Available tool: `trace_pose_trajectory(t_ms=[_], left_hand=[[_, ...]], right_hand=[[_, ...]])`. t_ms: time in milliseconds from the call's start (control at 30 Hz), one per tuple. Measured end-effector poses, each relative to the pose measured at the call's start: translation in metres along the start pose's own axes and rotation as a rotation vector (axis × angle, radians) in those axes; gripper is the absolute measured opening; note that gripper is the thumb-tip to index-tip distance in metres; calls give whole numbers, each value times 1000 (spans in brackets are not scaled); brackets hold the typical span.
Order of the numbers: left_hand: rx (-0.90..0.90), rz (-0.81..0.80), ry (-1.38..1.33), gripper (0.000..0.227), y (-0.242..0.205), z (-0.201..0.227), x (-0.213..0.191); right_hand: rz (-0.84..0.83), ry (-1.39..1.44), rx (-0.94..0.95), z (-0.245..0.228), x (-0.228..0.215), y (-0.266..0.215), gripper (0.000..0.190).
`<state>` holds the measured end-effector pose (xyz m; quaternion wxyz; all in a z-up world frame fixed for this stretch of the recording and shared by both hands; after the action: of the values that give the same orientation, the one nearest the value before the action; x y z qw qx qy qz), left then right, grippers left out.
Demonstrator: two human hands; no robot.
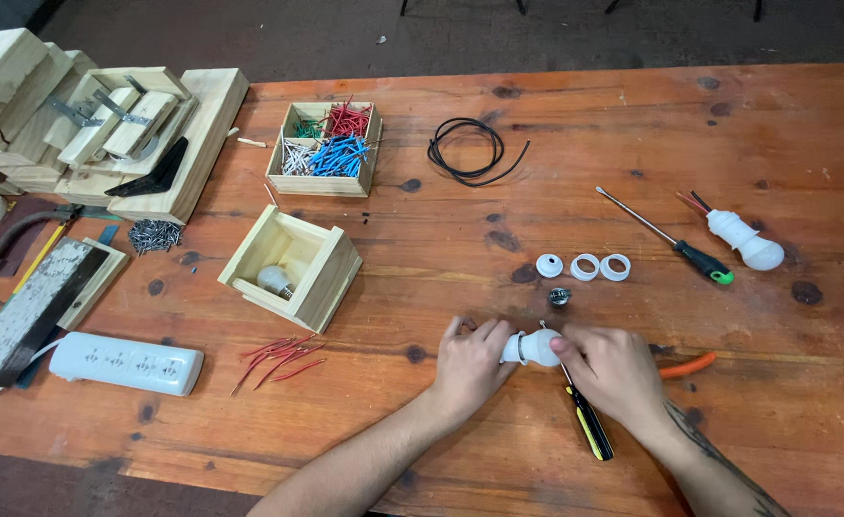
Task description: The person disassembles a light bulb, tests it on a power strip, and then works with wires and a small electrical component using a screwdriver and pliers.
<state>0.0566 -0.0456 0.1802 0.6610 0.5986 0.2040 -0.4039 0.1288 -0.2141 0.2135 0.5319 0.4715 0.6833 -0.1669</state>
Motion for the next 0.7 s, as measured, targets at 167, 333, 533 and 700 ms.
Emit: trace_pose_trajectory(t_ms=[167, 333, 533, 700], left_hand=[[-73, 5, -18, 35, 2, -7, -3], [-60, 2, -38, 32, 2, -9, -3], [-71, -37, -114, 32, 2, -4, -4], [-115, -39, -125, 32, 0, -14, 2]], right_hand=[[-150, 445, -85, -36, -36, 11, 77], [-46, 458, -165, -27, -29, 8, 42], [32, 217, 17, 3, -7, 4, 32], [-47, 471, -133, -40, -49, 16, 64]])
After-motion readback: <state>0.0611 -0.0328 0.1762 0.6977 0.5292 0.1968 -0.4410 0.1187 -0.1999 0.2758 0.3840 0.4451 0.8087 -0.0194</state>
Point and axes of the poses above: each hand's wrist, its own y-axis towards the middle knuckle, its own x-axis out of the palm, z = x × y, the point moved 6 cm from there along y, towards the middle knuckle, and after that the axes turned 13 degrees about z, right-handed, at the moved point
